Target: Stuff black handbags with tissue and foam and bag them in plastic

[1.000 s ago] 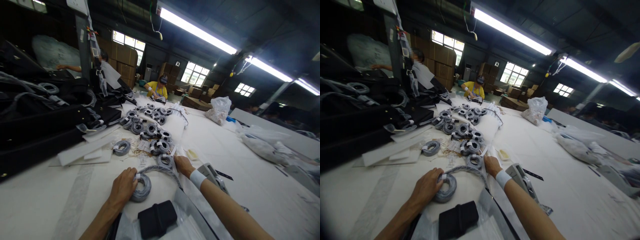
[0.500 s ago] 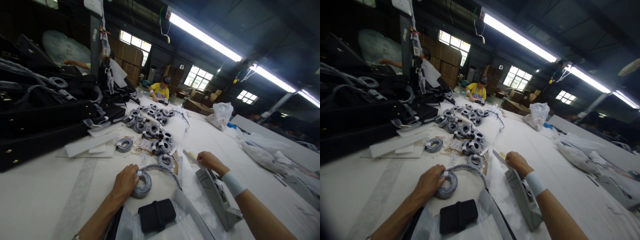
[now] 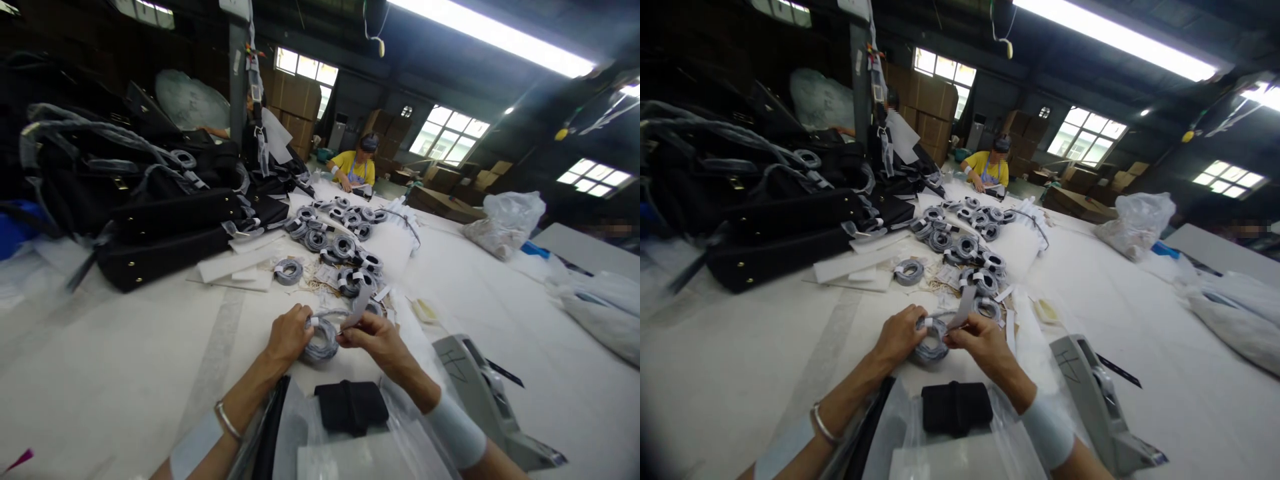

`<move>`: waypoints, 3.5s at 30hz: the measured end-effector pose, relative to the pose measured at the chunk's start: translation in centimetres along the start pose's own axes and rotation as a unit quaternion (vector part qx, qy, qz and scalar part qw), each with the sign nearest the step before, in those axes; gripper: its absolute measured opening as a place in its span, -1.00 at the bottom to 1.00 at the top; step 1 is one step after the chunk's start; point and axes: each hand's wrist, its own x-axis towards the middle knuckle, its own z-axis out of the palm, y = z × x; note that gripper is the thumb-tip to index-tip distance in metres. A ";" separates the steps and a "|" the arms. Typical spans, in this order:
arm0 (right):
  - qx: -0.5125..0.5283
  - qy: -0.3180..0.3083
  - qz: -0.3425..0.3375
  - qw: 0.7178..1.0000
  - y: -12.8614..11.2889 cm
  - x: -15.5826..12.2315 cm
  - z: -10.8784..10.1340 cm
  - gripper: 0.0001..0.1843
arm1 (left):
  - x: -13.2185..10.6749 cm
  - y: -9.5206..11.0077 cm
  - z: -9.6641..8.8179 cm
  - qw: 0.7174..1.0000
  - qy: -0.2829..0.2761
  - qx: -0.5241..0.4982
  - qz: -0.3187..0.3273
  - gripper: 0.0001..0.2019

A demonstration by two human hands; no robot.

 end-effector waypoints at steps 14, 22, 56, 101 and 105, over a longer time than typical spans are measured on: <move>-0.369 -0.030 -0.285 0.884 4.4 -0.3 2.0 -0.82 | -0.1 -0.3 -0.1 1.000 0.003 0.004 0.003 -0.83; -0.502 -0.015 -0.303 0.810 3.8 -0.1 2.4 -0.81 | -0.5 0.3 -0.9 1.000 -0.003 0.010 0.012 -0.83; -0.494 0.028 -0.130 0.859 6.1 5.5 3.5 -0.89 | -0.5 -1.1 -0.7 0.997 -0.044 -0.025 0.063 -0.71; -0.173 -0.177 0.014 0.969 5.3 7.2 0.3 -0.62 | 0.1 -0.9 2.1 0.971 0.083 -0.222 0.042 -0.86; -0.209 -0.116 -0.036 0.970 5.9 7.0 0.9 -0.70 | 0.3 -0.9 2.2 0.964 0.082 -0.250 0.040 -0.83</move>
